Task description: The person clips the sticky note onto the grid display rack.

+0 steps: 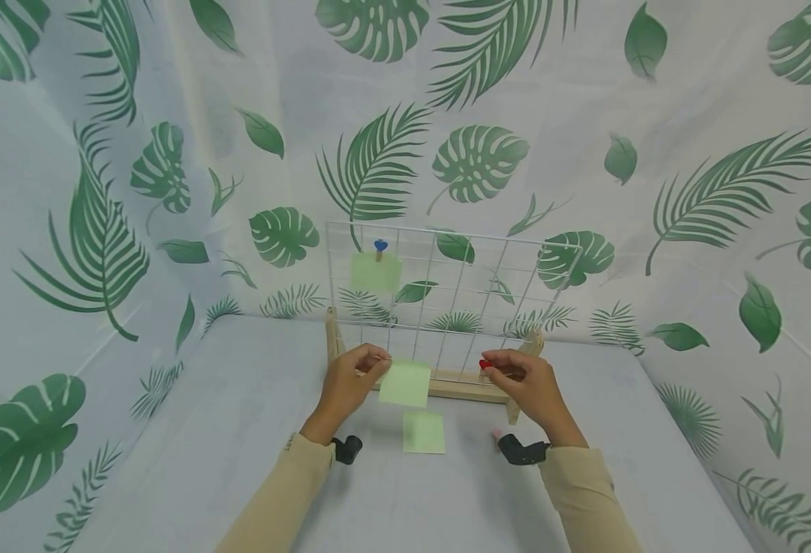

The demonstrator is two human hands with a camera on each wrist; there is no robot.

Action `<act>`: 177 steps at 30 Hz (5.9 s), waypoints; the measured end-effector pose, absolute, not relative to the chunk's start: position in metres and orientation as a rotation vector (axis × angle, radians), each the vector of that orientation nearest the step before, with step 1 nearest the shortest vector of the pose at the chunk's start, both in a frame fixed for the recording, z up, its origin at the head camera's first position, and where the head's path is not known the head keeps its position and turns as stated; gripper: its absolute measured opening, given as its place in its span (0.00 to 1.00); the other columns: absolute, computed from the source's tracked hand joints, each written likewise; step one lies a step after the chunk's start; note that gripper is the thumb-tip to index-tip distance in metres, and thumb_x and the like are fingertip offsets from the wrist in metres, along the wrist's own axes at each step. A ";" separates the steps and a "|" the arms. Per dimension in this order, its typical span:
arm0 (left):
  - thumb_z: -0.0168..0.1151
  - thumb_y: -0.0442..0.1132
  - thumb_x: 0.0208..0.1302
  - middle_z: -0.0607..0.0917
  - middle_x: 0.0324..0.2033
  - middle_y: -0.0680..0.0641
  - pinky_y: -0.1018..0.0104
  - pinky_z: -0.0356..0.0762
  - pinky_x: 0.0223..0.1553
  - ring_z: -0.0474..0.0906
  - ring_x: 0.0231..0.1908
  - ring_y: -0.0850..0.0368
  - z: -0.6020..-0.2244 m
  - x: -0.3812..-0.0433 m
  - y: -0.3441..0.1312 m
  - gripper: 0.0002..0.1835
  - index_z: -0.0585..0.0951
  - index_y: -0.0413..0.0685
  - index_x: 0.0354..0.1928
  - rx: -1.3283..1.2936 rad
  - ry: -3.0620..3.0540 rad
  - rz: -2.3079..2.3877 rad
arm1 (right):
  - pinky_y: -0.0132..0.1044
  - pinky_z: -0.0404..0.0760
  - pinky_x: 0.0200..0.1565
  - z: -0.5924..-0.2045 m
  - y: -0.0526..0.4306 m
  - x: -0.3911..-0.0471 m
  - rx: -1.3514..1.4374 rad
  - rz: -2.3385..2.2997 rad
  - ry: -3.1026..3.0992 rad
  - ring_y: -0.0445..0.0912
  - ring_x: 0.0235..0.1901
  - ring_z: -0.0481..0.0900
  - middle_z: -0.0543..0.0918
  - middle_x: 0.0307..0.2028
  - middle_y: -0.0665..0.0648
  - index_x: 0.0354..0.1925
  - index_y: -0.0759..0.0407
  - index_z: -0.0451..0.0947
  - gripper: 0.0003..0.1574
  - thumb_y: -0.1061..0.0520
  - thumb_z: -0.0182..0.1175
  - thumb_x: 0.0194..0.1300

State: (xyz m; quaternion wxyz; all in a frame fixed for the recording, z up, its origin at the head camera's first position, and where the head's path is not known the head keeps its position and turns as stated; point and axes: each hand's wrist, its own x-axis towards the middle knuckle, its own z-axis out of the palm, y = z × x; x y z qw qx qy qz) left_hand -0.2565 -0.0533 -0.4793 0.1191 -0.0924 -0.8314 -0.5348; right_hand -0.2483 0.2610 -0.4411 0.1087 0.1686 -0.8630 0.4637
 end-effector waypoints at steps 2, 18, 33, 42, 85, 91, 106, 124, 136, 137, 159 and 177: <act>0.71 0.39 0.74 0.92 0.36 0.49 0.56 0.84 0.43 0.86 0.38 0.54 -0.479 -0.256 -0.053 0.03 0.89 0.48 0.44 -0.274 -2.426 -1.567 | 0.24 0.84 0.44 -0.439 0.261 -0.248 0.497 1.358 -2.538 0.42 0.38 0.89 0.92 0.44 0.65 0.54 0.70 0.88 0.15 0.69 0.70 0.71; 0.72 0.38 0.74 0.92 0.35 0.48 0.60 0.83 0.40 0.86 0.37 0.53 -0.468 -0.260 -0.048 0.03 0.89 0.47 0.44 -0.331 -2.389 -1.566 | 0.23 0.85 0.42 -0.429 0.256 -0.249 0.540 1.400 -2.477 0.35 0.36 0.85 0.91 0.39 0.64 0.56 0.72 0.87 0.15 0.71 0.66 0.73; 0.71 0.37 0.74 0.92 0.35 0.48 0.60 0.84 0.42 0.87 0.37 0.52 -0.455 -0.264 -0.050 0.02 0.89 0.47 0.44 -0.396 -2.341 -1.524 | 0.22 0.83 0.44 -0.418 0.254 -0.252 0.475 1.333 -2.563 0.55 0.42 0.91 0.91 0.46 0.68 0.54 0.72 0.88 0.13 0.66 0.69 0.73; 0.72 0.36 0.73 0.92 0.35 0.47 0.59 0.84 0.43 0.87 0.37 0.51 -0.447 -0.266 -0.047 0.04 0.89 0.45 0.45 -0.403 -2.331 -1.492 | 0.22 0.84 0.45 -0.414 0.255 -0.254 0.486 1.323 -2.544 0.58 0.43 0.92 0.91 0.45 0.68 0.52 0.72 0.87 0.13 0.66 0.70 0.72; 0.70 0.36 0.75 0.91 0.36 0.44 0.65 0.89 0.31 0.87 0.35 0.52 -0.417 -0.284 -0.041 0.05 0.88 0.41 0.46 -0.484 -2.171 -1.655 | 0.21 0.83 0.46 -0.394 0.252 -0.261 0.543 1.315 -2.461 0.32 0.40 0.87 0.91 0.45 0.67 0.51 0.71 0.87 0.12 0.66 0.71 0.71; 0.71 0.35 0.75 0.91 0.36 0.44 0.65 0.89 0.31 0.87 0.35 0.52 -0.415 -0.288 -0.042 0.05 0.88 0.41 0.46 -0.478 -2.157 -1.649 | 0.21 0.83 0.47 -0.395 0.252 -0.261 0.532 1.333 -2.480 0.30 0.40 0.86 0.91 0.46 0.68 0.52 0.71 0.87 0.13 0.67 0.70 0.71; 0.69 0.35 0.76 0.91 0.39 0.43 0.67 0.88 0.32 0.87 0.38 0.50 -0.404 -0.293 -0.038 0.06 0.87 0.40 0.48 -0.548 -2.162 -1.691 | 0.25 0.85 0.43 -0.384 0.251 -0.265 0.567 1.374 -2.475 0.36 0.38 0.87 0.91 0.45 0.68 0.52 0.71 0.87 0.12 0.65 0.69 0.73; 0.67 0.35 0.78 0.91 0.41 0.42 0.67 0.89 0.33 0.88 0.41 0.49 -0.397 -0.297 -0.034 0.07 0.87 0.39 0.50 -0.560 -2.170 -1.719 | 0.26 0.87 0.43 -0.366 0.247 -0.271 0.600 1.405 -2.471 0.37 0.37 0.89 0.91 0.46 0.70 0.53 0.72 0.87 0.13 0.66 0.69 0.73; 0.67 0.36 0.78 0.91 0.41 0.42 0.67 0.89 0.31 0.88 0.39 0.49 -0.394 -0.301 -0.029 0.07 0.88 0.40 0.50 -0.561 -2.154 -1.697 | 0.25 0.86 0.42 -0.359 0.244 -0.277 0.637 1.373 -2.444 0.45 0.39 0.90 0.91 0.46 0.69 0.51 0.72 0.88 0.11 0.67 0.68 0.73; 0.67 0.36 0.78 0.91 0.41 0.42 0.67 0.89 0.31 0.88 0.39 0.49 -0.394 -0.302 -0.029 0.07 0.88 0.40 0.50 -0.562 -2.151 -1.696 | 0.25 0.86 0.42 -0.358 0.244 -0.278 0.640 1.368 -2.443 0.46 0.39 0.90 0.91 0.46 0.69 0.51 0.72 0.88 0.11 0.67 0.68 0.73; 0.68 0.37 0.78 0.92 0.40 0.42 0.67 0.87 0.28 0.86 0.36 0.51 -0.387 -0.309 -0.025 0.08 0.88 0.40 0.51 -0.571 -2.114 -1.658 | 0.22 0.82 0.44 -0.350 0.239 -0.286 0.642 1.272 -2.445 0.34 0.39 0.86 0.92 0.43 0.66 0.51 0.70 0.89 0.11 0.67 0.67 0.74; 0.68 0.38 0.78 0.92 0.40 0.42 0.67 0.87 0.28 0.87 0.37 0.50 -0.378 -0.316 -0.021 0.08 0.88 0.41 0.51 -0.547 -2.099 -1.670 | 0.23 0.85 0.43 -0.339 0.232 -0.294 0.676 1.308 -2.426 0.36 0.39 0.86 0.91 0.44 0.68 0.53 0.71 0.86 0.13 0.67 0.66 0.74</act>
